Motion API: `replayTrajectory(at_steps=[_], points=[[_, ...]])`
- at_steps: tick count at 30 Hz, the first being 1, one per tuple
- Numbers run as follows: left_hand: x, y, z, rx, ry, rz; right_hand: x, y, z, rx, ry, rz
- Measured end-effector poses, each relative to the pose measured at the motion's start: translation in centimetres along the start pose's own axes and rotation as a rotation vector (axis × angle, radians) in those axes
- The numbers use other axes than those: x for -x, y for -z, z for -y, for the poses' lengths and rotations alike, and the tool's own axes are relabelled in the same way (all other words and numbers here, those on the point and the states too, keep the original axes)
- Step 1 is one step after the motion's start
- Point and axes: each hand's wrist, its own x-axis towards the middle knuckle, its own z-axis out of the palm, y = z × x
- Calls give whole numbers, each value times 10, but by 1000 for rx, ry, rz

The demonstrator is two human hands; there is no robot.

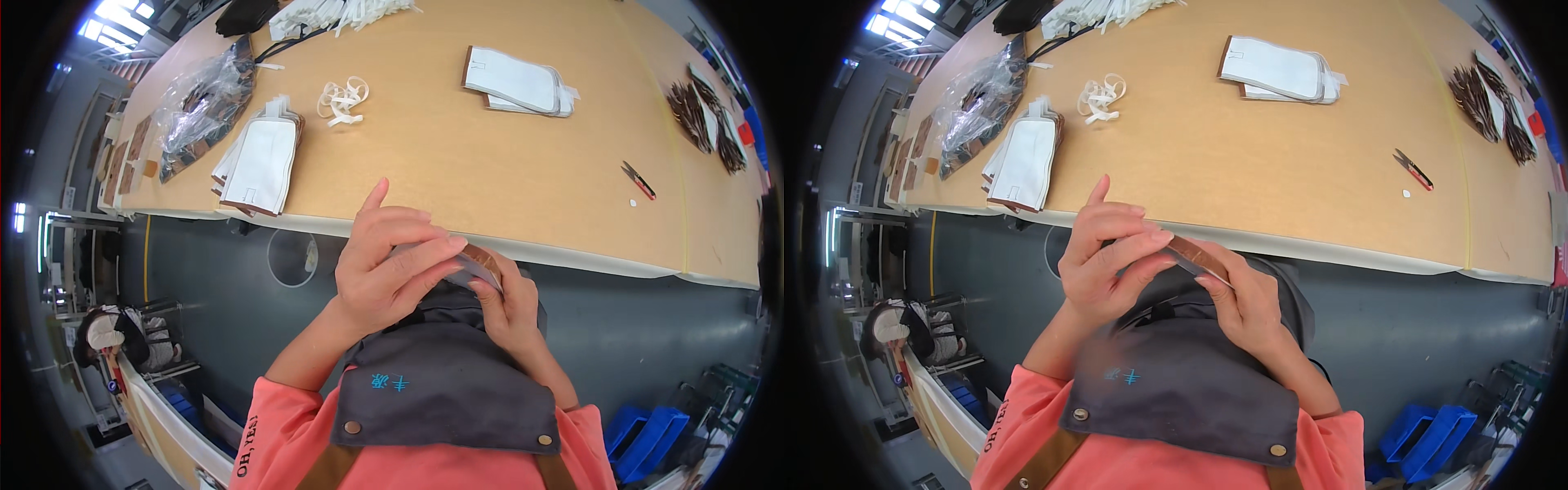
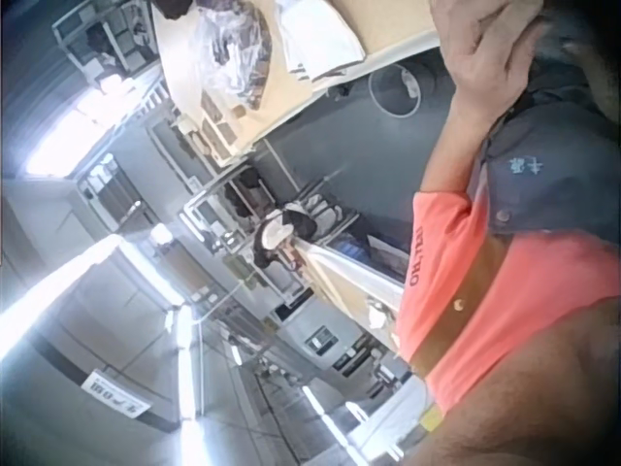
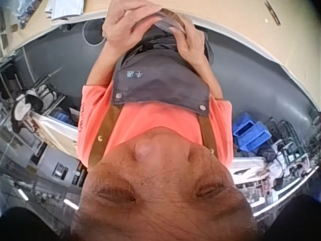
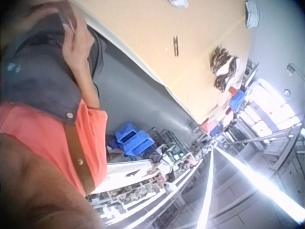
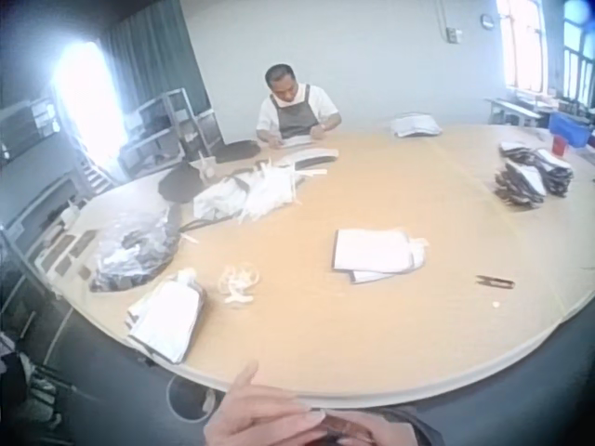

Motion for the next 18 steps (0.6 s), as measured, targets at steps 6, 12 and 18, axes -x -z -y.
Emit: replayTrajectory(at_steps=[6, 12, 18], points=[[13, -11, 4, -5, 14, -68, -2, -9, -2, -55, 64, -33], [22, -11, 9, 100, 72, -63, -1, -10, -11, 99, 118, -24], [13, 5, 2, 410, 340, 134, -2, -11, -22, 214, 272, -67]])
